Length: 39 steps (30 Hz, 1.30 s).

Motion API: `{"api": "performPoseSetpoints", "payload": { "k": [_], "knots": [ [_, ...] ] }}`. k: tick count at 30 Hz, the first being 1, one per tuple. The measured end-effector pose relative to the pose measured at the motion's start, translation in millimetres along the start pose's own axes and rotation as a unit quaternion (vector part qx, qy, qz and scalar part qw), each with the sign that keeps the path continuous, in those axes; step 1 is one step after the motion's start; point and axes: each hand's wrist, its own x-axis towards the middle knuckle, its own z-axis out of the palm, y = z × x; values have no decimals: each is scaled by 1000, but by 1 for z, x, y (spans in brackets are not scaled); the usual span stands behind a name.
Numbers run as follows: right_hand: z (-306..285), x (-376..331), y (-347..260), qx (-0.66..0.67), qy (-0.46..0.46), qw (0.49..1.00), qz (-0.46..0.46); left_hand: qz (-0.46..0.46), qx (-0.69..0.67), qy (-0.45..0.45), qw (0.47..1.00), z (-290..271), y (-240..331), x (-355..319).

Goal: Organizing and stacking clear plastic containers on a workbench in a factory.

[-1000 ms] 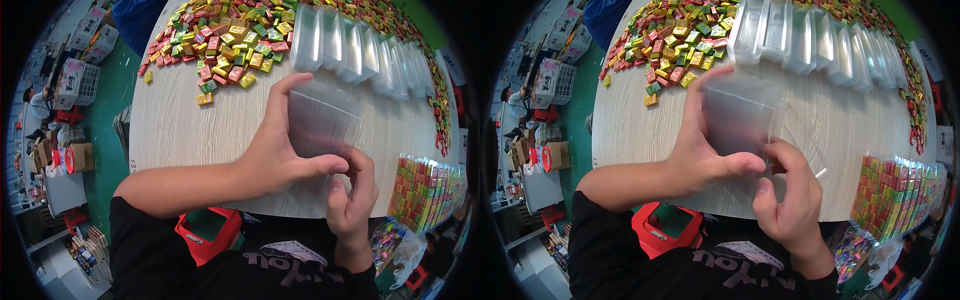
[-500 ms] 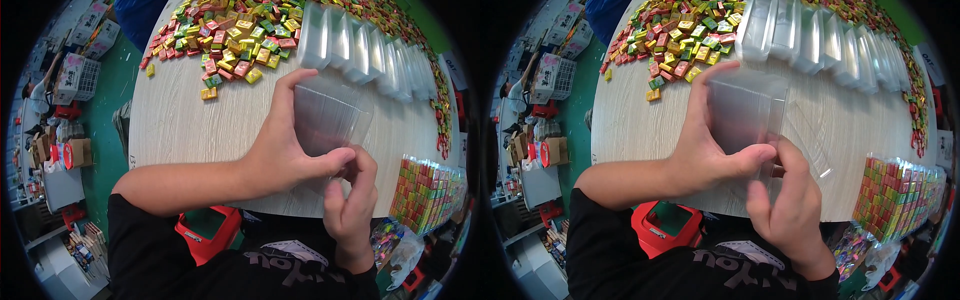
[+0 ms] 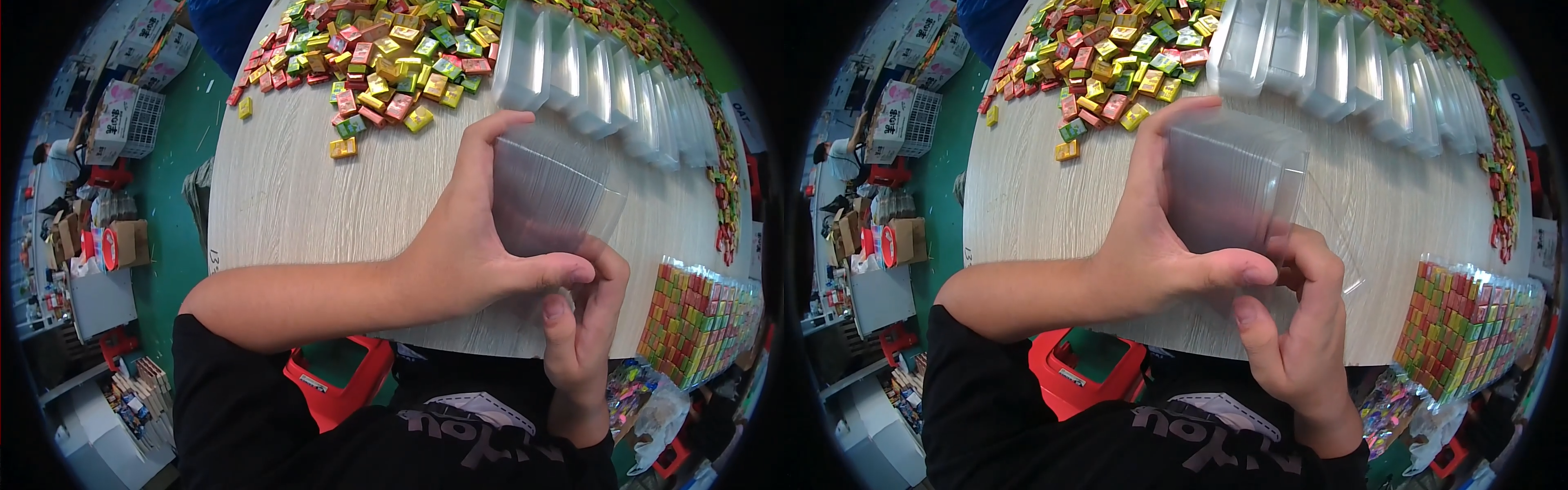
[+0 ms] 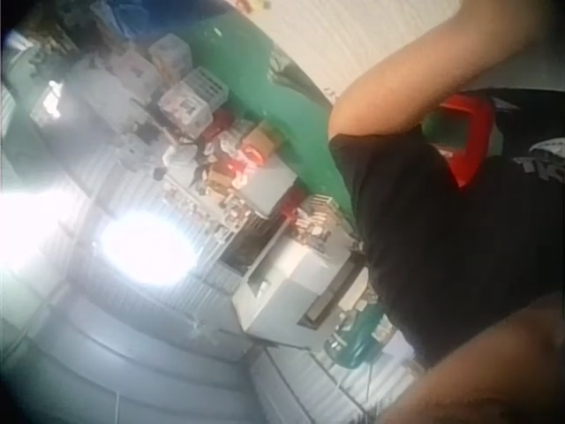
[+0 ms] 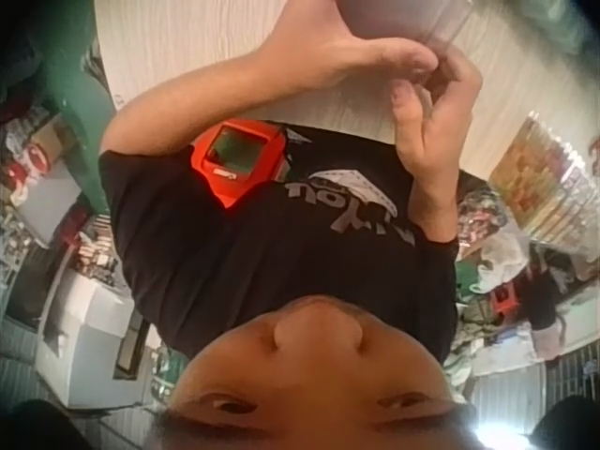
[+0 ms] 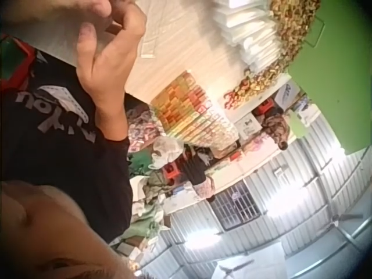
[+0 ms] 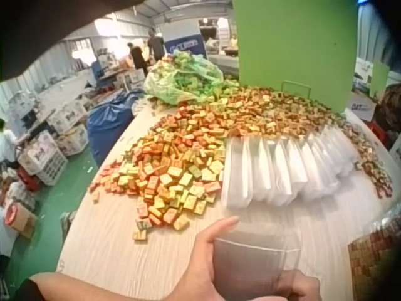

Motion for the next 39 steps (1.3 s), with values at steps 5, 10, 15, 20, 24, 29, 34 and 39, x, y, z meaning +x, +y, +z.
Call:
{"api": "performPoseSetpoints", "payload": {
  "k": [5, 10, 15, 20, 24, 29, 34, 39],
  "knots": [
    [-4, 1, 4, 6, -16, 1000, -21, -9, -10, -7, 1000, 0, 1, 1],
    [-5, 2, 8, 12, -27, 999, -40, 31, 50, -21, 998, -2, -2, 1],
    [-7, -8, 10, 23, 19, 1000, 4, 12, -24, -13, 1000, 0, -3, 1],
    [-5, -4, 3, 23, 21, 999, 17, 31, 32, -21, 999, -1, -4, 1],
    [-1, -2, -7, -56, -37, 997, 42, -9, 10, -18, 1000, -3, 0, -2],
    [0, -2, -6, -30, -27, 995, 92, 7, 14, -27, 1000, -3, -1, -2],
    [-2, -1, 6, 11, -21, 999, -26, 4, 29, -31, 999, -3, -2, -1],
    [-2, -1, 10, 35, -13, 999, -28, 0, 18, -34, 999, -4, -2, -1]
  ]
}}
